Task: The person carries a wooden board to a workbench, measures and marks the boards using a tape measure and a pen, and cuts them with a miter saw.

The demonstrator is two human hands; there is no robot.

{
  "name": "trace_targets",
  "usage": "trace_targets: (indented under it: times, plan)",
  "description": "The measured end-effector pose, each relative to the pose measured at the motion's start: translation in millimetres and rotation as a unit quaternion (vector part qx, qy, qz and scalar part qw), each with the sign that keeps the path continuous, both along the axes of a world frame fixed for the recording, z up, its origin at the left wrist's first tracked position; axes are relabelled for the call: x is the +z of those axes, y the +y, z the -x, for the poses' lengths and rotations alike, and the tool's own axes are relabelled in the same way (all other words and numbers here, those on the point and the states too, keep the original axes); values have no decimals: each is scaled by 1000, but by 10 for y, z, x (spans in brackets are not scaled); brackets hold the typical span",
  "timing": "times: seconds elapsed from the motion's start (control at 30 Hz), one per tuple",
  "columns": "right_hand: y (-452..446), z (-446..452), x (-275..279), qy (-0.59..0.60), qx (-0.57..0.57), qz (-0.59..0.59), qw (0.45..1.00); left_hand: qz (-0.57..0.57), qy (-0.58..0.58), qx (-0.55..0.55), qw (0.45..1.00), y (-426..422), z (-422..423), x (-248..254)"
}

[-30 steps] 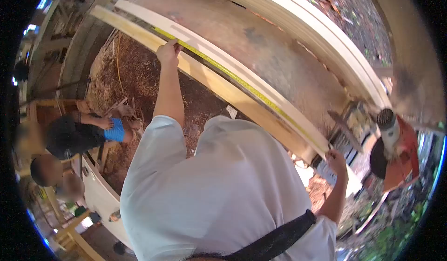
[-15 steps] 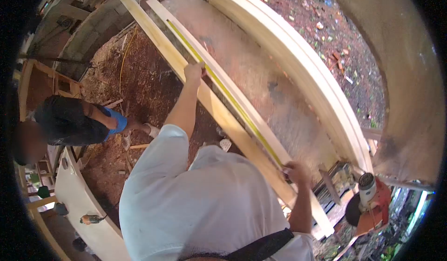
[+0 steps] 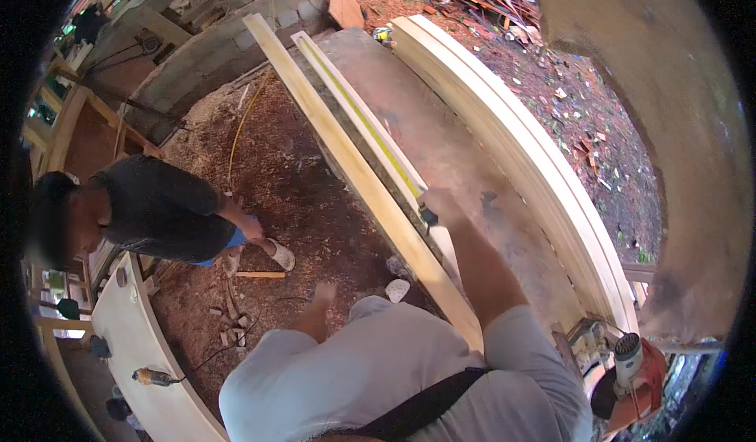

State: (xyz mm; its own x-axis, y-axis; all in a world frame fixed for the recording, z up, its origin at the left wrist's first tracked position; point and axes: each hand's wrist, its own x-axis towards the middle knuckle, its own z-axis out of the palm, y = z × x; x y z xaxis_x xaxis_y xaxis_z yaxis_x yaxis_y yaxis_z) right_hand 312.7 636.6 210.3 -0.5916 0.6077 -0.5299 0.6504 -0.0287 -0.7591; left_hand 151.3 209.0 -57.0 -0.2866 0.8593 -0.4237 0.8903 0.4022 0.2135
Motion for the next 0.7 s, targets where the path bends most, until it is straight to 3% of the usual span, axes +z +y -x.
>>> trace_targets:
  times: [0.03,0.07,0.17,0.23,0.43,0.5,0.53,0.57,0.63,0.7]
  plan:
    - [10,193,104,17,-82,71,994,94,-39,-83,991,-504,-107,-84]
    - [32,360,179,36,-163,140,976,163,-97,-39,981,-842,-213,-57]
    - [181,733,159,5,-158,119,980,213,-243,296,899,-1353,-460,205]
    - [207,807,95,7,-165,123,979,201,-256,333,885,-1400,-482,293]
    - [12,371,-25,-39,-172,91,980,129,-248,336,899,-1134,-314,326]
    - [-155,117,253,-62,-181,102,976,94,-230,309,918,-927,-190,315]
    - [-113,-92,165,-63,-202,111,971,60,-215,292,930,-798,-103,301]
    - [-36,-359,13,-24,-107,100,989,29,-201,272,941,-661,-30,297]
    - [-113,-790,-105,16,-37,97,994,-79,-171,278,942,-355,163,288]
    - [-317,-1222,63,-60,-44,100,992,-191,-139,304,923,49,402,310]
